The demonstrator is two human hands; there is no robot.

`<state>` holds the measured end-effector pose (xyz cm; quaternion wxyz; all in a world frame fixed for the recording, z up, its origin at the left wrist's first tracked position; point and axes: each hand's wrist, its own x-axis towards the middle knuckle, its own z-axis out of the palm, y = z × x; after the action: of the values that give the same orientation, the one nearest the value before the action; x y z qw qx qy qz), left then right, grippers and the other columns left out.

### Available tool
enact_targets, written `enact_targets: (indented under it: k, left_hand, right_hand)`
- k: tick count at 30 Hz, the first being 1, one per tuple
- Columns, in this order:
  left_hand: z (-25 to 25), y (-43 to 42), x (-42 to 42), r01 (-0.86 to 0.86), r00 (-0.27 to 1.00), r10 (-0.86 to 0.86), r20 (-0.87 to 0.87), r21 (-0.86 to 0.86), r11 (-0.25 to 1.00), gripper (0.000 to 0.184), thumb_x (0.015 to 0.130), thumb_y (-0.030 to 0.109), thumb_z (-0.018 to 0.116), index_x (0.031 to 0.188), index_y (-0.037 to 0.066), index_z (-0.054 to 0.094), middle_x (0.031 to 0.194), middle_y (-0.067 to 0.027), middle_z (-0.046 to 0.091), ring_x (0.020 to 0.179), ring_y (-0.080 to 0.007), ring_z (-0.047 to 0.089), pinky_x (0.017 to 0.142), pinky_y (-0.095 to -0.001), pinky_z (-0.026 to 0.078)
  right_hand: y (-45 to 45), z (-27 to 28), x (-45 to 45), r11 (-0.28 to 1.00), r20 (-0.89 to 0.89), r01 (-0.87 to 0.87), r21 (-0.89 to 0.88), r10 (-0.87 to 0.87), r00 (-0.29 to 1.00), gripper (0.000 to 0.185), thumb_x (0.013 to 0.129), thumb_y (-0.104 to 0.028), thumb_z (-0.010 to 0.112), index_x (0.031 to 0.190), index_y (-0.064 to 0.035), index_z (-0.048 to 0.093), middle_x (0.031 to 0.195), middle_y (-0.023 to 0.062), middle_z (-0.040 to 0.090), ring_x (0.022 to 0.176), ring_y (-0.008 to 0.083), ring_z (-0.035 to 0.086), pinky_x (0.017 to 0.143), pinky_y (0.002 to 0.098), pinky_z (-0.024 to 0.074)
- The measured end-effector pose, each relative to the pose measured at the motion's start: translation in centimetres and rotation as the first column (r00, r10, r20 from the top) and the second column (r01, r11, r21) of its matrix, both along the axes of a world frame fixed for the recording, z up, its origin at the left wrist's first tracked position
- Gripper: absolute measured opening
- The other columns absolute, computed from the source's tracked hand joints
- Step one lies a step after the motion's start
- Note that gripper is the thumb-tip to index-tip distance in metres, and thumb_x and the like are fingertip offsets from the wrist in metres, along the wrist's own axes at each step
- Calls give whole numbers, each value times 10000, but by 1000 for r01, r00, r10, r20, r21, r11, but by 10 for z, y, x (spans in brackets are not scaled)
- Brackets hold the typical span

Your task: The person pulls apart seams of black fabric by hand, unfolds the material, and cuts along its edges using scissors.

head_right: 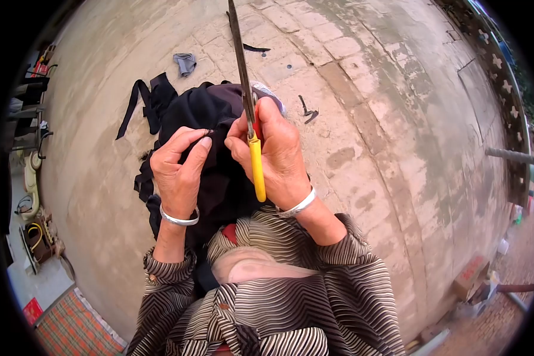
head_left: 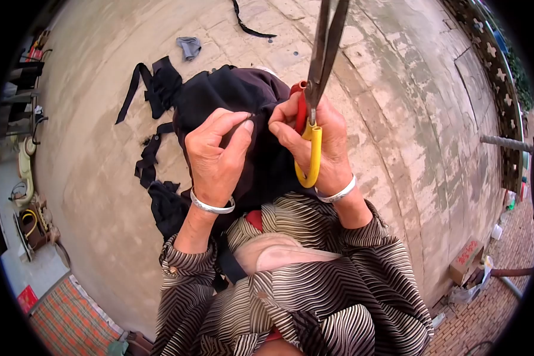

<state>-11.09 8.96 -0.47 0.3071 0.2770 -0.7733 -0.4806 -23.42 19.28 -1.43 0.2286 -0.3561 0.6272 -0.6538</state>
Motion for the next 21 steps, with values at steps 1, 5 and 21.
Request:
enact_targets:
  k: [1, 5, 21]
  left_hand:
    - [-1, 1, -1, 1, 1000, -1, -3, -2, 1000, 89, 822, -56, 647, 904, -90, 643, 780, -44, 617, 687, -84, 545, 620, -212, 437]
    - [-13, 4, -3, 11, 998, -23, -64, -188, 982, 138, 754, -94, 652, 889, -68, 647, 743, -140, 612, 626, -250, 612, 591, -298, 480]
    - [-17, 14, 1, 101, 995, -96, 32, -387, 917, 83, 775, -104, 595, 841, -56, 614, 723, -148, 572, 616, -292, 584, 575, -350, 454]
  right_hand:
    - [-2, 0, 4, 1000, 92, -16, 6, 16, 996, 268, 786, 45, 669, 900, -35, 439, 763, 52, 605, 643, 80, 553, 587, 228, 478]
    - [-9, 1, 9, 998, 189, 41, 37, -47, 981, 259, 795, 44, 662, 897, -36, 437, 750, 39, 589, 655, 73, 547, 591, 230, 477]
    - [-15, -21, 0, 991, -65, 11, 133, -2, 998, 323, 738, -8, 673, 915, 8, 404, 693, 199, 543, 649, 351, 588, 589, 375, 463]
